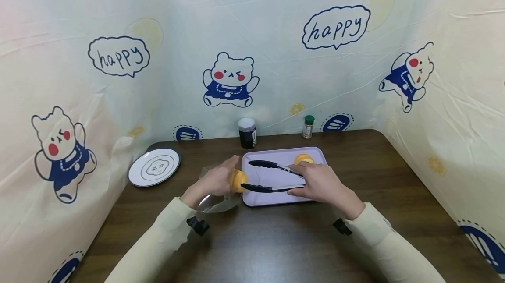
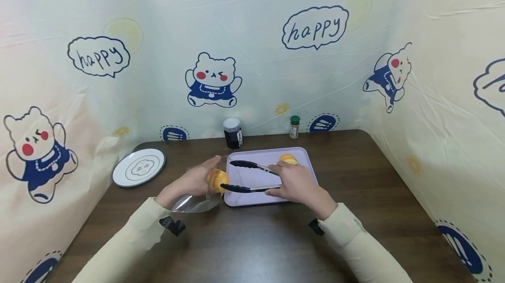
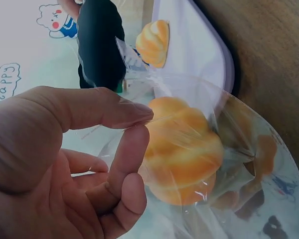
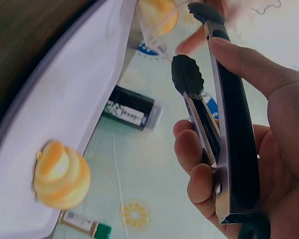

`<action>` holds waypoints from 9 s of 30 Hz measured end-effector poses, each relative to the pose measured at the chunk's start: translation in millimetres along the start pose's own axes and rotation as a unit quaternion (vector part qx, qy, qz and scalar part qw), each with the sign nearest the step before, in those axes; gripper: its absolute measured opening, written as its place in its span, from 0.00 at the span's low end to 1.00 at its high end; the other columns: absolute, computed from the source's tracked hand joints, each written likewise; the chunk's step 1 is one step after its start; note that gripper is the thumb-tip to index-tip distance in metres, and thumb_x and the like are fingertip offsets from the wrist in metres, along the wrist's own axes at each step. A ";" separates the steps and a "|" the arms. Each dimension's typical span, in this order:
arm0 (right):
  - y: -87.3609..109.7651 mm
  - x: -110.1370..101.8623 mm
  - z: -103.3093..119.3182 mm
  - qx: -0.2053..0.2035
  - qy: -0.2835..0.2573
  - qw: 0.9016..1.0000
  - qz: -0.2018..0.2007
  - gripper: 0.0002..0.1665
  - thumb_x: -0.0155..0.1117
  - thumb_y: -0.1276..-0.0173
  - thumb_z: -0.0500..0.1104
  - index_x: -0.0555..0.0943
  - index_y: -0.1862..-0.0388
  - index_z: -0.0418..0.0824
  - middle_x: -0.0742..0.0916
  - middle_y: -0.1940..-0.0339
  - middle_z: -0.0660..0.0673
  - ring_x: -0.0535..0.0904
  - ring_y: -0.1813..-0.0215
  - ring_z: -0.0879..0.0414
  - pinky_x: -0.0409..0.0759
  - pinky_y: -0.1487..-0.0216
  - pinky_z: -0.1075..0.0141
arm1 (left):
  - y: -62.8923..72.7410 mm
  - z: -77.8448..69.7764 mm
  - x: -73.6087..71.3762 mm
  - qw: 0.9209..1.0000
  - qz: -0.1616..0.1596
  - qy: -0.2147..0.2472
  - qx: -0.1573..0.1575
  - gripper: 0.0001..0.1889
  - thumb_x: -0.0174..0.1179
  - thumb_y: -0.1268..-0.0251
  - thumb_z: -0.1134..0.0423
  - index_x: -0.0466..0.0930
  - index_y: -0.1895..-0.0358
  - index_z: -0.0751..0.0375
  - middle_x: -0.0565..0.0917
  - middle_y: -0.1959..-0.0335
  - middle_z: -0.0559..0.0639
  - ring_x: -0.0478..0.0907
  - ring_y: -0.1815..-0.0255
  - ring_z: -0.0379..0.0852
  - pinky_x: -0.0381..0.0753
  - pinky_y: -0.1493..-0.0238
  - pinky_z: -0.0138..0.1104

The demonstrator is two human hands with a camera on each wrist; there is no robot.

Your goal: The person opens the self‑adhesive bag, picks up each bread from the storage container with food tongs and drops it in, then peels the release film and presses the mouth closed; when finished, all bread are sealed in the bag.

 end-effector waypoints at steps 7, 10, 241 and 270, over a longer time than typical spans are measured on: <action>6.5 -8.9 -23.0 0.040 -0.013 0.999 -0.001 0.44 0.75 0.47 0.67 0.80 0.37 0.44 0.87 0.45 0.43 0.82 0.59 0.52 0.83 0.61 0.54 | 3.1 4.3 -10.3 1.000 -0.011 0.010 -0.010 0.54 0.74 0.50 0.61 0.50 0.21 0.66 0.53 0.19 0.60 0.63 0.25 0.65 0.67 0.29 0.59; 9.7 -12.3 -33.3 0.056 -0.014 0.998 -0.004 0.45 0.75 0.47 0.67 0.80 0.36 0.43 0.87 0.46 0.42 0.82 0.60 0.52 0.82 0.61 0.54 | 4.6 6.3 -14.7 1.000 -0.014 0.012 -0.013 0.54 0.74 0.49 0.61 0.49 0.21 0.66 0.53 0.19 0.61 0.63 0.24 0.64 0.67 0.29 0.60; -4.9 17.6 12.9 0.006 0.014 1.000 0.004 0.37 0.73 0.44 0.67 0.84 0.42 0.46 0.89 0.56 0.46 0.77 0.73 0.58 0.80 0.71 0.62 | 10.3 -11.5 3.7 0.999 -0.010 -0.006 0.030 0.49 0.75 0.50 0.58 0.59 0.23 0.61 0.58 0.20 0.53 0.64 0.24 0.60 0.68 0.28 0.55; -4.3 4.8 24.8 -0.065 0.101 0.992 -0.041 0.37 0.73 0.45 0.67 0.83 0.41 0.49 0.88 0.59 0.50 0.76 0.76 0.58 0.76 0.77 0.64 | 5.8 -0.1 -4.5 0.999 -0.032 -0.009 0.000 0.46 0.65 0.49 0.69 0.57 0.23 0.63 0.56 0.19 0.57 0.71 0.29 0.59 0.82 0.53 0.45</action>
Point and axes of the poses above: each hand's wrist, its own y-axis away from the middle knuckle, its own x-axis out of the palm, z = x × y, the point moved 7 cm from there along -y, towards the middle knuckle
